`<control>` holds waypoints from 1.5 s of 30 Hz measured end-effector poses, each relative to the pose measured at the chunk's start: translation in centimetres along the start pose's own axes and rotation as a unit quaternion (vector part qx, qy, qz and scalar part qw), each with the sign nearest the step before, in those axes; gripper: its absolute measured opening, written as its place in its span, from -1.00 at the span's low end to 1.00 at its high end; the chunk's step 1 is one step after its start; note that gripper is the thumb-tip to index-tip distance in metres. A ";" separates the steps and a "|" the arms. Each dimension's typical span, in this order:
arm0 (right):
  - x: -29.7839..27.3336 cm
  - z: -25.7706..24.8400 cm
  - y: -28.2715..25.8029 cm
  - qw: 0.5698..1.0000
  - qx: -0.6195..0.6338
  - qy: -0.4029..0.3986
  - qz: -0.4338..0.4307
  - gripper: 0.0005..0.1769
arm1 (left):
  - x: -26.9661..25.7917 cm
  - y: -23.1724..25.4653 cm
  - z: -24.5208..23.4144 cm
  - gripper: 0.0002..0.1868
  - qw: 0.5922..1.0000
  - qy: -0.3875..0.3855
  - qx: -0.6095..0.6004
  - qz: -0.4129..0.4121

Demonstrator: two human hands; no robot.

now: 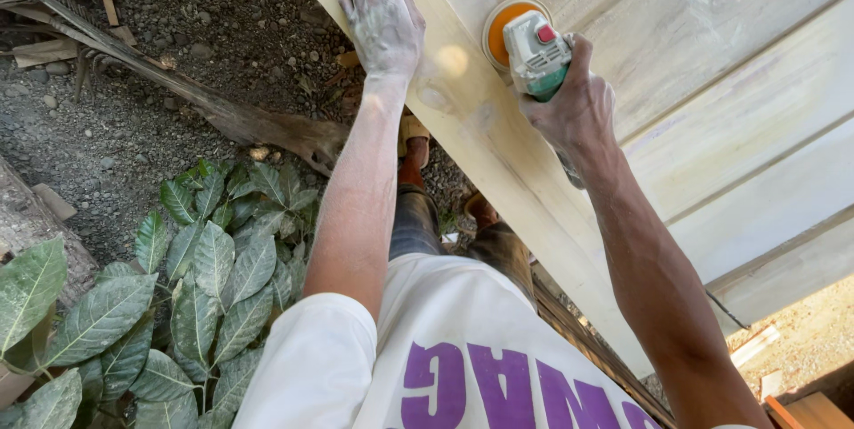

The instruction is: The person uses a power sander to smooth the surface of a wooden door panel, moving the tool across different sections by hand.

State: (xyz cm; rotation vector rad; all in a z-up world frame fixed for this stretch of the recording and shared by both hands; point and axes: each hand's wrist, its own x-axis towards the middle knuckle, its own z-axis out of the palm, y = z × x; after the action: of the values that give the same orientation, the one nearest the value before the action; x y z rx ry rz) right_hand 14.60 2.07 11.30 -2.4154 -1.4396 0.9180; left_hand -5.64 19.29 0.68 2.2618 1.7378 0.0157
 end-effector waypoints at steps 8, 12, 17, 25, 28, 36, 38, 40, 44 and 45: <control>6.8 2.1 -1.0 0.994 -0.003 0.036 -0.106 -0.07 | 0.0 -0.3 0.6 -0.36 0.998 0.033 -0.047 0.013; 8.5 2.8 -1.7 0.984 0.031 0.043 -0.172 -0.18 | -0.5 -0.4 0.7 -0.36 0.996 0.072 -0.055 0.026; 11.3 2.4 -3.6 0.980 0.001 0.061 -0.189 -0.05 | 0.0 0.0 0.7 -0.37 0.997 0.067 -0.034 0.027; 7.3 2.2 -1.7 0.994 0.067 0.006 -0.089 -0.18 | 0.1 -0.1 1.0 -0.35 0.997 0.059 -0.038 0.022; 3.1 1.2 -0.2 0.996 0.045 0.020 -0.079 -0.13 | 0.0 -0.2 1.2 -0.36 0.996 0.082 -0.032 0.032; -1.4 -0.1 -1.1 0.999 0.003 0.037 0.030 -0.06 | -0.2 -0.6 1.4 -0.35 0.993 0.097 -0.050 0.034; 0.4 0.2 -1.1 0.999 -0.007 0.023 0.026 -0.07 | -0.1 -0.1 1.8 -0.35 0.998 0.057 -0.037 0.017; 2.7 0.8 -1.5 0.999 0.010 0.026 -0.018 -0.11 | 0.1 -0.2 1.9 -0.35 0.993 0.099 -0.052 0.036; 6.7 1.9 -3.6 0.993 0.065 0.047 -0.090 -0.19 | 0.4 -0.6 1.4 -0.35 0.996 0.069 -0.038 0.031; 7.4 2.0 -4.3 0.993 0.072 0.047 -0.084 -0.19 | 0.5 -0.5 1.1 -0.34 0.997 0.059 -0.043 0.030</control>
State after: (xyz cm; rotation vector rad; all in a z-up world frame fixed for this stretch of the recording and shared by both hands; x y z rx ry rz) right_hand 12.78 10.21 8.54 -2.1675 -1.4634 0.8265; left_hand -5.73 19.62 -0.59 2.2914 1.6918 0.2366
